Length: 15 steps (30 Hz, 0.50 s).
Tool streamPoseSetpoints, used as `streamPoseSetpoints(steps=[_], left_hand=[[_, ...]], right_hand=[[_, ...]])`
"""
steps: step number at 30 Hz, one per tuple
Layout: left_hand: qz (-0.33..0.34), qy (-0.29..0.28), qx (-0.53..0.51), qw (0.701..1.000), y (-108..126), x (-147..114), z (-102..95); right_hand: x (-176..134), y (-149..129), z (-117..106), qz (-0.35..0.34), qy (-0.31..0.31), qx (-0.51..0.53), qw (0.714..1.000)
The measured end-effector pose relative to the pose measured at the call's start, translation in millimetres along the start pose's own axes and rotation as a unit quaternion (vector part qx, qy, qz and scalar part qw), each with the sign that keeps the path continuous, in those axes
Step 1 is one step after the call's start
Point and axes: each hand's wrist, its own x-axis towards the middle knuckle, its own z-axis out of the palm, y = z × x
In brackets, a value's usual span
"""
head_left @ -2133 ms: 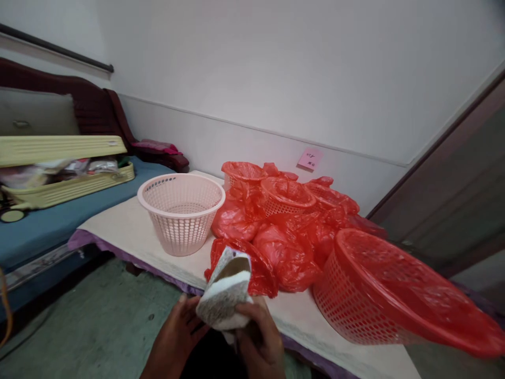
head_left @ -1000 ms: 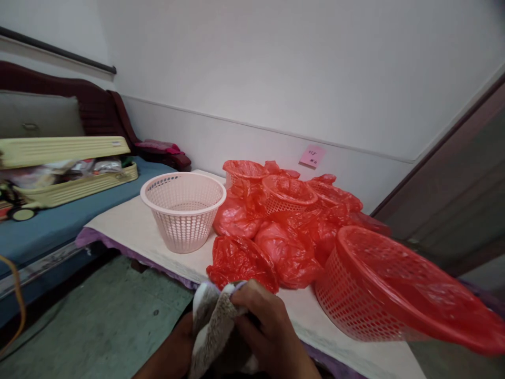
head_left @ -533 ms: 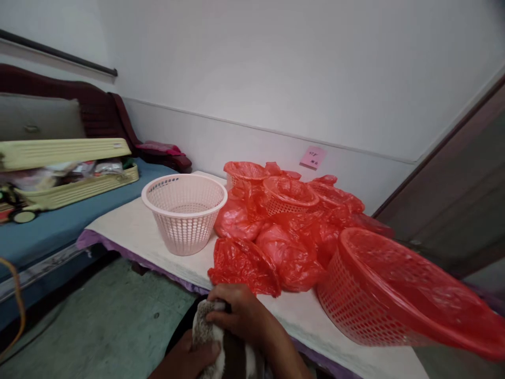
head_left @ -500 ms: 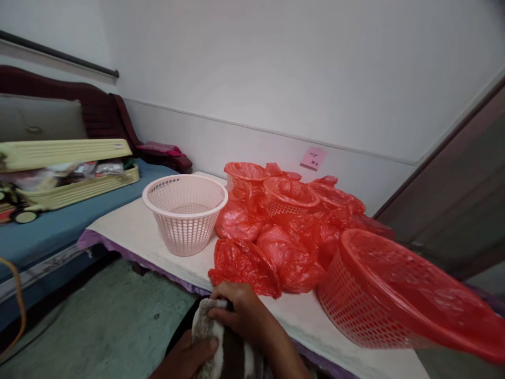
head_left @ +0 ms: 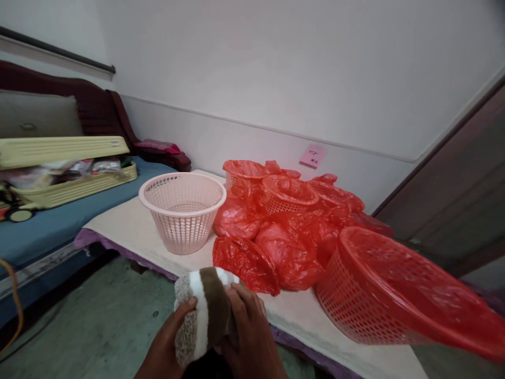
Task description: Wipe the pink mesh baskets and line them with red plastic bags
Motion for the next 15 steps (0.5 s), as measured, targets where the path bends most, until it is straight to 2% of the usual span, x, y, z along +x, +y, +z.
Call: streamPoseSetpoints(steps=[2,5,8,11,13,15], left_hand=[[0.025,0.005,0.046,0.999,0.8,-3.3,-2.3],[-0.058,0.001,0.007,0.998,13.0,-5.6,4.2],[-0.138,0.018,-0.088,0.986,28.0,-3.9,11.9],[-0.134,0.045,-0.128,0.982,32.7,-1.1,10.5],[-0.155,0.039,-0.134,0.978,29.0,0.7,7.6],[-0.181,0.023,-0.143,0.973,22.4,2.8,5.6]], right_hand=[[-0.7,3.5,2.1,-0.010,-0.002,0.013,1.000],[-1.0,7.5,3.0,-0.009,-0.034,0.064,0.997],[-3.9,11.5,10.4,0.061,-0.060,0.140,0.986],[-8.8,16.7,17.2,0.124,-0.075,0.218,0.965],[-11.4,20.6,13.6,0.158,-0.081,0.202,0.963],[-12.4,23.8,3.1,0.181,-0.081,0.136,0.971]])
